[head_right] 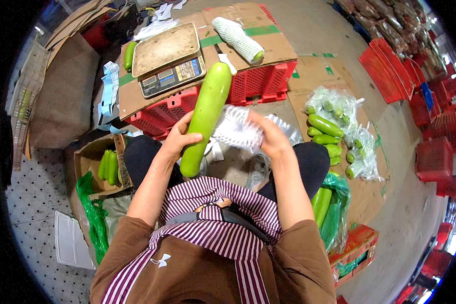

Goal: The person sits on the floor and wraps green vegetables, including long gourds and round fruits, in white foam netting. They use a knife to trim the netting and place the wrapped items into a red crate or on a nearby scale.

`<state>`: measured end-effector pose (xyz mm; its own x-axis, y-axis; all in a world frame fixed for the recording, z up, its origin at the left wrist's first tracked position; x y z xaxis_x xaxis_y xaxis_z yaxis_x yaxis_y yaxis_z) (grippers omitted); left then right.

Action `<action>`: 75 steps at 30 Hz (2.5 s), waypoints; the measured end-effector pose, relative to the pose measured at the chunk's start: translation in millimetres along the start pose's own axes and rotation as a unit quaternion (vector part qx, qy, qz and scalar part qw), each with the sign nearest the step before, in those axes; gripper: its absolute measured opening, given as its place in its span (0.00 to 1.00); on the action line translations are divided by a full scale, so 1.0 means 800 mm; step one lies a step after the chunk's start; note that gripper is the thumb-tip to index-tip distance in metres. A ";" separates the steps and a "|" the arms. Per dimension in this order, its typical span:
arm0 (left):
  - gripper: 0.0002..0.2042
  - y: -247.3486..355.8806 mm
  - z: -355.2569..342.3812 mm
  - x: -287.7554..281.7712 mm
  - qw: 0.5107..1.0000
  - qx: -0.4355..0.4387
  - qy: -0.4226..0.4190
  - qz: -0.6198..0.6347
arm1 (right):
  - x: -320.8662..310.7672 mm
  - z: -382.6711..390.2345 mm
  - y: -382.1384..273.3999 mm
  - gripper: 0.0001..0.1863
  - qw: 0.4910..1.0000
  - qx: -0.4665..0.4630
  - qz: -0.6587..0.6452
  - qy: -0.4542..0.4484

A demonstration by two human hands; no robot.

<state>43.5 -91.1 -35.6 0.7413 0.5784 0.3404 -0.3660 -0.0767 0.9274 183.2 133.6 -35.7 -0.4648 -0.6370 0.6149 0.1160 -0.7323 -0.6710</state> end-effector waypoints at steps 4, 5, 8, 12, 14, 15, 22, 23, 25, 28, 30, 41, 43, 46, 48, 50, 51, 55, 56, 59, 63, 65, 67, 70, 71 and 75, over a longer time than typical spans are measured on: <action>0.42 -0.003 0.001 0.012 0.993 0.022 -0.065 -0.101 | -0.006 -0.048 -0.062 0.11 0.996 -0.057 -0.075 -0.001; 0.42 -0.003 0.000 0.014 0.983 0.045 -0.062 -0.166 | -0.007 -0.055 -0.079 0.10 0.996 -0.090 -0.014 0.010; 0.41 -0.003 -0.004 0.015 0.927 0.111 -0.047 -0.354 | 0.020 -0.041 -0.106 0.09 0.949 -0.215 0.218 0.081; 0.35 -0.010 -0.010 0.024 0.906 0.137 0.033 -0.399 | 0.076 -0.001 -0.074 0.10 0.711 -0.424 0.560 0.051; 0.32 -0.018 -0.018 0.024 0.930 0.086 0.068 -0.350 | 0.090 0.010 -0.018 0.11 0.608 -0.491 0.623 -0.035; 0.31 -0.024 -0.022 0.022 0.940 0.061 0.085 -0.325 | 0.101 0.023 0.005 0.11 0.604 -0.456 0.653 -0.023; 0.21 -0.030 -0.017 0.046 0.993 0.039 0.109 0.037 | 0.086 0.046 0.079 0.40 0.718 -0.389 0.572 0.074; 0.23 -0.033 -0.015 0.050 0.992 0.043 0.118 0.019 | 0.089 0.049 0.087 0.43 0.709 -0.392 0.579 0.093; 0.24 -0.039 -0.011 0.054 0.992 0.070 0.105 -0.022 | 0.088 0.053 0.090 0.46 0.789 -0.363 0.487 0.093; 0.23 -0.019 0.016 0.062 0.975 0.114 0.117 -0.152 | 0.069 0.058 0.087 0.45 0.963 -0.229 0.141 0.028; 0.21 -0.016 0.033 0.052 0.906 0.205 0.084 -0.360 | 0.054 0.066 0.076 0.43 0.979 -0.183 0.078 0.040; 0.35 0.010 0.072 0.090 0.809 0.362 -0.109 -0.450 | 0.046 0.174 0.020 0.36 0.993 0.017 0.093 0.076; 0.35 -0.001 0.070 0.096 0.841 0.353 -0.063 -0.405 | 0.026 0.178 0.003 0.37 0.992 0.081 0.096 0.029; 0.33 -0.021 0.052 0.095 0.877 0.319 -0.004 -0.360 | 0.023 0.163 0.002 0.36 0.990 0.030 0.141 -0.008; 0.32 -0.023 0.048 0.082 0.879 0.309 0.038 -0.360 | 0.038 0.144 0.002 0.34 0.987 0.030 0.156 0.007; 0.30 -0.021 0.051 0.067 0.886 0.305 0.065 -0.344 | 0.040 0.126 0.001 0.34 0.985 0.036 0.167 -0.004; 0.29 -0.020 0.055 0.056 0.881 0.320 0.081 -0.338 | 0.060 0.119 0.003 0.34 0.979 0.023 0.199 0.034; 0.12 -0.022 0.072 -0.043 0.905 0.267 0.245 -0.221 | 0.046 0.107 -0.011 0.32 0.952 -0.026 0.289 0.095; 0.09 -0.046 0.070 -0.079 0.912 0.159 0.329 -0.183 | 0.036 0.106 -0.019 0.29 0.948 -0.046 0.304 0.084; 0.18 -0.192 0.077 -0.220 0.818 0.019 0.379 -0.432 | 0.017 0.114 -0.037 0.20 0.957 -0.111 0.230 0.134; 0.25 -0.304 0.083 -0.261 0.772 -0.107 0.337 -0.529 | 0.042 0.120 -0.039 0.18 0.918 -0.230 0.246 0.208; 0.22 -0.321 0.079 -0.265 0.758 -0.142 0.307 -0.557 | 0.046 0.124 -0.043 0.17 0.905 -0.264 0.279 0.181; 0.19 -0.322 0.072 -0.274 0.747 -0.193 0.258 -0.582 | 0.048 0.130 -0.047 0.15 0.891 -0.297 0.303 0.162; 0.15 -0.323 0.070 -0.279 0.775 -0.041 0.395 -0.492 | 0.068 0.146 -0.055 0.14 0.869 -0.351 0.313 0.154; 0.14 -0.304 0.068 -0.274 0.794 -0.012 0.404 -0.454 | 0.088 0.151 -0.048 0.12 0.859 -0.385 0.291 0.172; 0.12 -0.195 0.074 -0.222 0.849 0.099 0.420 -0.307 | 0.149 0.144 -0.013 0.11 0.805 -0.419 0.420 -0.012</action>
<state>2.3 -229.9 -231.5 0.0661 0.9269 -0.3693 0.1068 0.3615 0.9263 227.9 38.0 92.3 -0.5129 -0.8346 -0.2008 -0.2562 0.3721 -0.8921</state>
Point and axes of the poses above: each hand's wrist, its own z-axis away from the middle knuckle, its own x-axis out of the palm, y = z × x, the point moved 1 cm from there along -z, towards the middle knuckle
